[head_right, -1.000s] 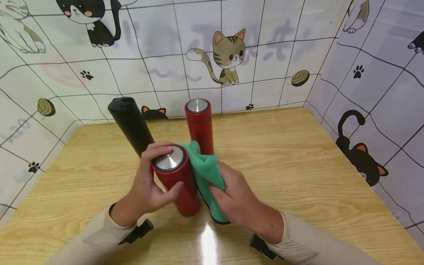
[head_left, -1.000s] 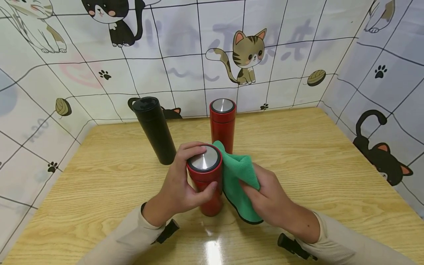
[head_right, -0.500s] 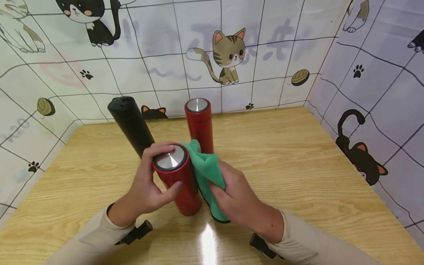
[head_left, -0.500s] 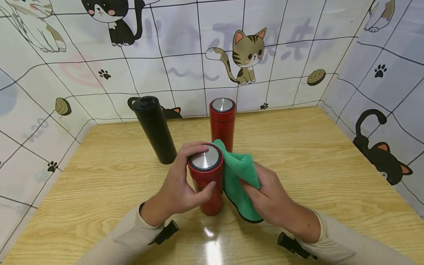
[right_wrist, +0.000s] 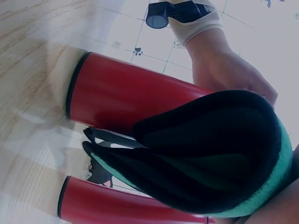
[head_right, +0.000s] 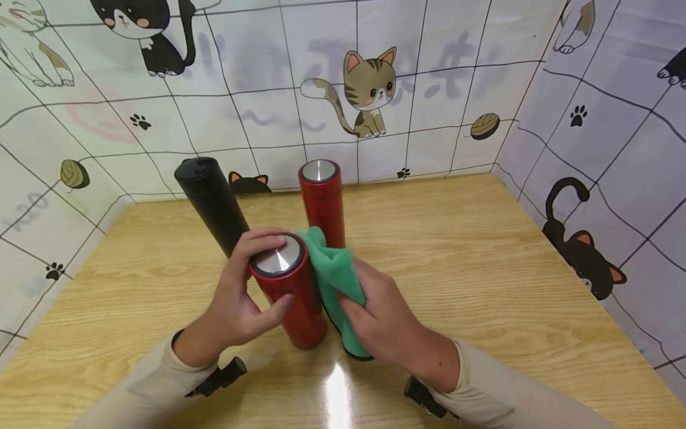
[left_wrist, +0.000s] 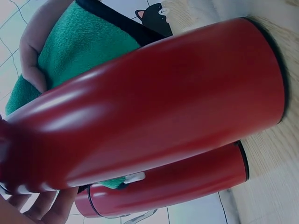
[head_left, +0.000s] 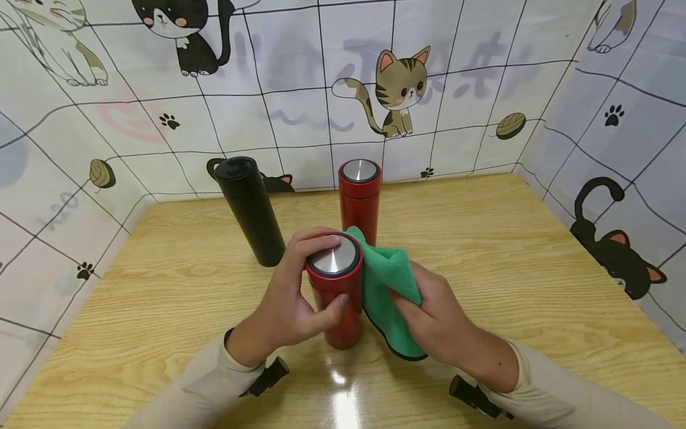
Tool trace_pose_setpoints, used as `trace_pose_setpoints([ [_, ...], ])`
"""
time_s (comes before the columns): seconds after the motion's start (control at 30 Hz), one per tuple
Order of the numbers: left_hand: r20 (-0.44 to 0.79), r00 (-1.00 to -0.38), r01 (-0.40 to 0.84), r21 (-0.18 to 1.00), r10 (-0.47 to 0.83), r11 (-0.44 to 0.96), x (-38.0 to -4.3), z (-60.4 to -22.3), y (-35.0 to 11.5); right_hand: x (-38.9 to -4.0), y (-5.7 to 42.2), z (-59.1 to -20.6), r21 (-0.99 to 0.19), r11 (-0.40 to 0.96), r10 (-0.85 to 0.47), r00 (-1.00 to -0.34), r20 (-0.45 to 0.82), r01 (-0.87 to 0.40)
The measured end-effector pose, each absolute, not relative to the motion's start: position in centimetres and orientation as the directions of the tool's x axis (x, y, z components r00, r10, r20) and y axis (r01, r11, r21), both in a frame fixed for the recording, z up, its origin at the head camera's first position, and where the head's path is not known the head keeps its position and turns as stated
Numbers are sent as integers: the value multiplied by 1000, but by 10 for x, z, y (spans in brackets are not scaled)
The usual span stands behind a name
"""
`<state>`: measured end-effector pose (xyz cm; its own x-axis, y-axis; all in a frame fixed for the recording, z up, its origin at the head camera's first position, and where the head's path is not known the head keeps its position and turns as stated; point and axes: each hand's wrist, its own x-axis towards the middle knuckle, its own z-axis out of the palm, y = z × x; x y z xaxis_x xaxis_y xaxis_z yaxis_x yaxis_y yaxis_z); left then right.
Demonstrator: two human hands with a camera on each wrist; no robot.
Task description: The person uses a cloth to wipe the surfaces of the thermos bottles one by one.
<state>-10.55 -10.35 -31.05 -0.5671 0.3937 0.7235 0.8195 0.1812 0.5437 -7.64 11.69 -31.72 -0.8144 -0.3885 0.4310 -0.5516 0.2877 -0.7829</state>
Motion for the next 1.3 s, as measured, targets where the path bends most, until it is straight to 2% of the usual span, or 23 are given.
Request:
trace_pose_setpoints([
  [0.23,698,-579,809,556,421,191,-105,-307,-103,-73,119,-315,-756,299,-339,-805,486,-583],
  [0.6,713,-549,828,534,436,169,-106,-305,-105,-73,118,-313,-757,300,-339,-807,484,-580],
  [0.87,681,-588,805,543,436,237,-106,-310,-107,-75,118,-316,-786,267,-349,-817,460,-557],
  [1.1,710,-555,830,508,433,231,-107,-310,-106,-76,117,-316,-788,280,-374,-818,437,-549],
  [1.3,685,-591,805,528,425,269,-105,-309,-105,-74,119,-311,-786,252,-335,-813,476,-565],
])
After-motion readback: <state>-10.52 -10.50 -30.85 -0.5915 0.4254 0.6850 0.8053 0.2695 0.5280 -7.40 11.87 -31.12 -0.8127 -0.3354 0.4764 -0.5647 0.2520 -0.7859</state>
